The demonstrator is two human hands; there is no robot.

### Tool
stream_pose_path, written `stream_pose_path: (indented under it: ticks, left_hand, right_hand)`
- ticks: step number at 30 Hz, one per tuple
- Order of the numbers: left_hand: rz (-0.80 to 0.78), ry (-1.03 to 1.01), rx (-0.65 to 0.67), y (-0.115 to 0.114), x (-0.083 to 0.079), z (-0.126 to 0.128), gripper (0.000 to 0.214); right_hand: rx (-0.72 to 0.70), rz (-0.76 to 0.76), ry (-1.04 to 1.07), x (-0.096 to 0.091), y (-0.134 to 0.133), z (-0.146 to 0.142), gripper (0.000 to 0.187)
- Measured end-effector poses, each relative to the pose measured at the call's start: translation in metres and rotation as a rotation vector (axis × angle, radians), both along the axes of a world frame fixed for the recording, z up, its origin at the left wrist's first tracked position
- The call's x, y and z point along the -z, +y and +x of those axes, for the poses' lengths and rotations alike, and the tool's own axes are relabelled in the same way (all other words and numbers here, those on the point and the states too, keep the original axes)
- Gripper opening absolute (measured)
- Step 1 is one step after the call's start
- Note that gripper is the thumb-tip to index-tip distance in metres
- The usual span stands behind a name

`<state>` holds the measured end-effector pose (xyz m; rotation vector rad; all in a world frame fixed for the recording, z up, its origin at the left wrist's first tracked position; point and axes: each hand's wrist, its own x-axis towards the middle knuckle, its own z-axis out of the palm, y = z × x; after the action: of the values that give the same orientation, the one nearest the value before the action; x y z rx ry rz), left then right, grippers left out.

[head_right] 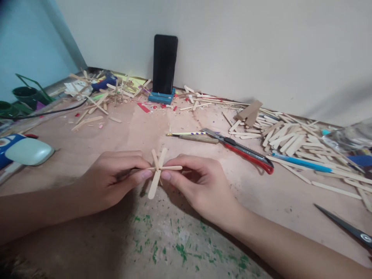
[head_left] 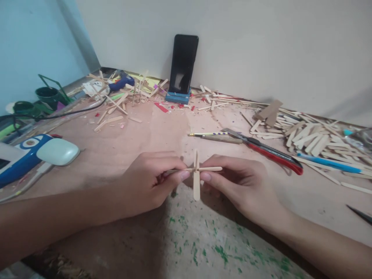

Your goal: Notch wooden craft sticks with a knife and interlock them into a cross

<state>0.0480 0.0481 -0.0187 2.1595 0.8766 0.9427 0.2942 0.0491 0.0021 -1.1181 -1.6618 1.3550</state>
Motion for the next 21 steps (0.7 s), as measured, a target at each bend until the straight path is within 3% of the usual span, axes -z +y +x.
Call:
stream_pose_path:
  ticks: [10,18,21]
  left_hand:
    - [0.002,0.011,0.069,-0.0004,0.0060,-0.0046,0.033]
    - [-0.010,0.005,0.111,0.0010,0.0082,-0.0071,0.030]
    - [-0.005,0.003,0.095,0.0013,0.0065,-0.0064,0.029]
  right_hand:
    - [-0.090,0.048,-0.038,0.0039,0.0009,0.0034,0.031]
    - [-0.085,0.132,-0.083,0.0052,0.0013,0.0031,0.026]
    - [-0.016,0.138,-0.086,0.0084,0.0007,0.0037,0.027]
